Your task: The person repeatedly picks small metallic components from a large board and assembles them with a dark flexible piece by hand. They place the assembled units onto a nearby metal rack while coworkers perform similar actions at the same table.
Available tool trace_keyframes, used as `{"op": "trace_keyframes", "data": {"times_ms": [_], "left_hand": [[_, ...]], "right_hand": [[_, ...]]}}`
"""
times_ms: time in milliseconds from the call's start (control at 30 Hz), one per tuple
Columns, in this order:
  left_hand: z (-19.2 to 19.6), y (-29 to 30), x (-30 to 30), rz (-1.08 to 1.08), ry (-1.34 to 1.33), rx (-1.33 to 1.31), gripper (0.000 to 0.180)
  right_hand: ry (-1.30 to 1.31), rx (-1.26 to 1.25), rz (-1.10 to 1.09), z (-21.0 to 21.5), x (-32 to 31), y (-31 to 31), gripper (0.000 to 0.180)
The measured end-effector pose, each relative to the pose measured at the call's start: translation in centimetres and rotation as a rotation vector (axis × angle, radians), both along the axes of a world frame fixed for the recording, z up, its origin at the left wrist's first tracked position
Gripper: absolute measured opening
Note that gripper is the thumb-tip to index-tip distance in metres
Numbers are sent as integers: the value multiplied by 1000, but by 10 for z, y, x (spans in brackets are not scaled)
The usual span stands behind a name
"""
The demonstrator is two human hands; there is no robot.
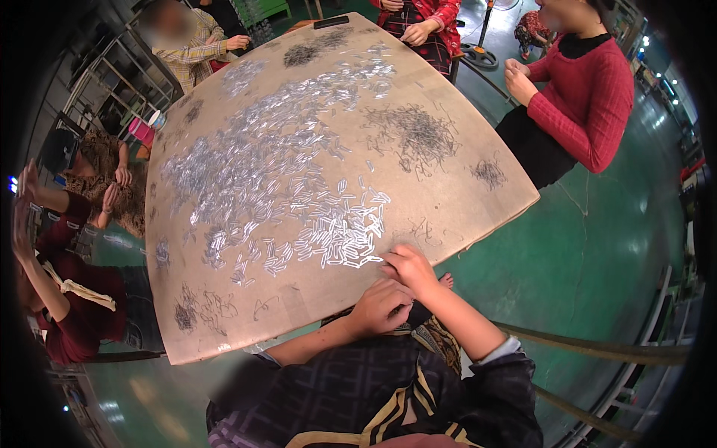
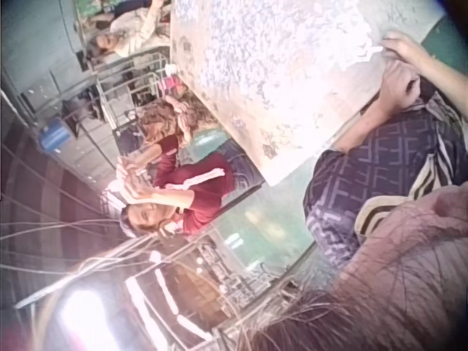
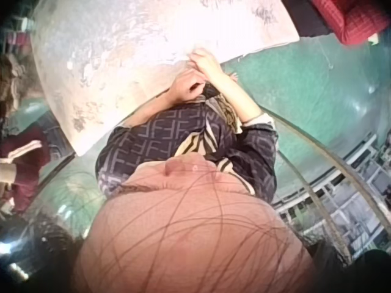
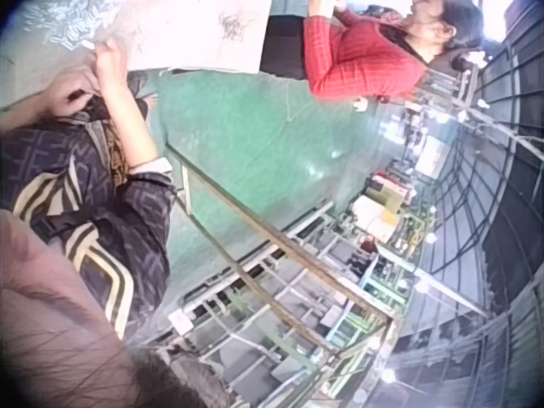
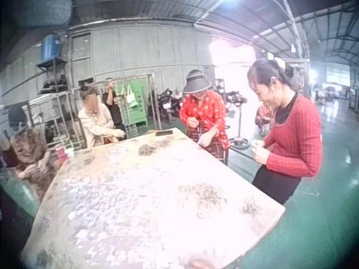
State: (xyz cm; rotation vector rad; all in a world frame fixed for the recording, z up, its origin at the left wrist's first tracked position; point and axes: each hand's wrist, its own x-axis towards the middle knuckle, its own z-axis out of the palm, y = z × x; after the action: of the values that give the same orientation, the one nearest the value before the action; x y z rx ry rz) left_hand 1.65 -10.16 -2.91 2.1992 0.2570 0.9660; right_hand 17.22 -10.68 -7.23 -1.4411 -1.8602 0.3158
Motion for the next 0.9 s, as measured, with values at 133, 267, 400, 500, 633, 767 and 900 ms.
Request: {"op": "trace_keyframes", "data": {"times_ms": [133, 267, 400, 500, 633, 767, 900], "left_hand": [[3, -1, -1, 3, -5, 1, 25], [-2, 1, -1, -11, -4, -35, 24], [-4, 0, 3, -23, -12, -56, 23], [-2, 0, 4, -23, -22, -17, 23], [-4, 0, 4, -39, -14, -33, 22], [0, 1, 4, -38, -3, -33, 22], [3, 1, 6, -23, -5, -18, 22]], "right_hand": [[-157, 65, 3, -21, -10, 15, 15], [-388, 101, 51, -21, -6, 16, 11], [-337, 141, 56, -14, -4, 13, 8], [-301, 172, 65, -7, -6, 10, 8], [-488, 178, 160, -14, -1, 14, 9], [-561, 204, 196, -22, -1, 19, 10], [-411, 97, 181, -17, 5, 20, 9]]}}
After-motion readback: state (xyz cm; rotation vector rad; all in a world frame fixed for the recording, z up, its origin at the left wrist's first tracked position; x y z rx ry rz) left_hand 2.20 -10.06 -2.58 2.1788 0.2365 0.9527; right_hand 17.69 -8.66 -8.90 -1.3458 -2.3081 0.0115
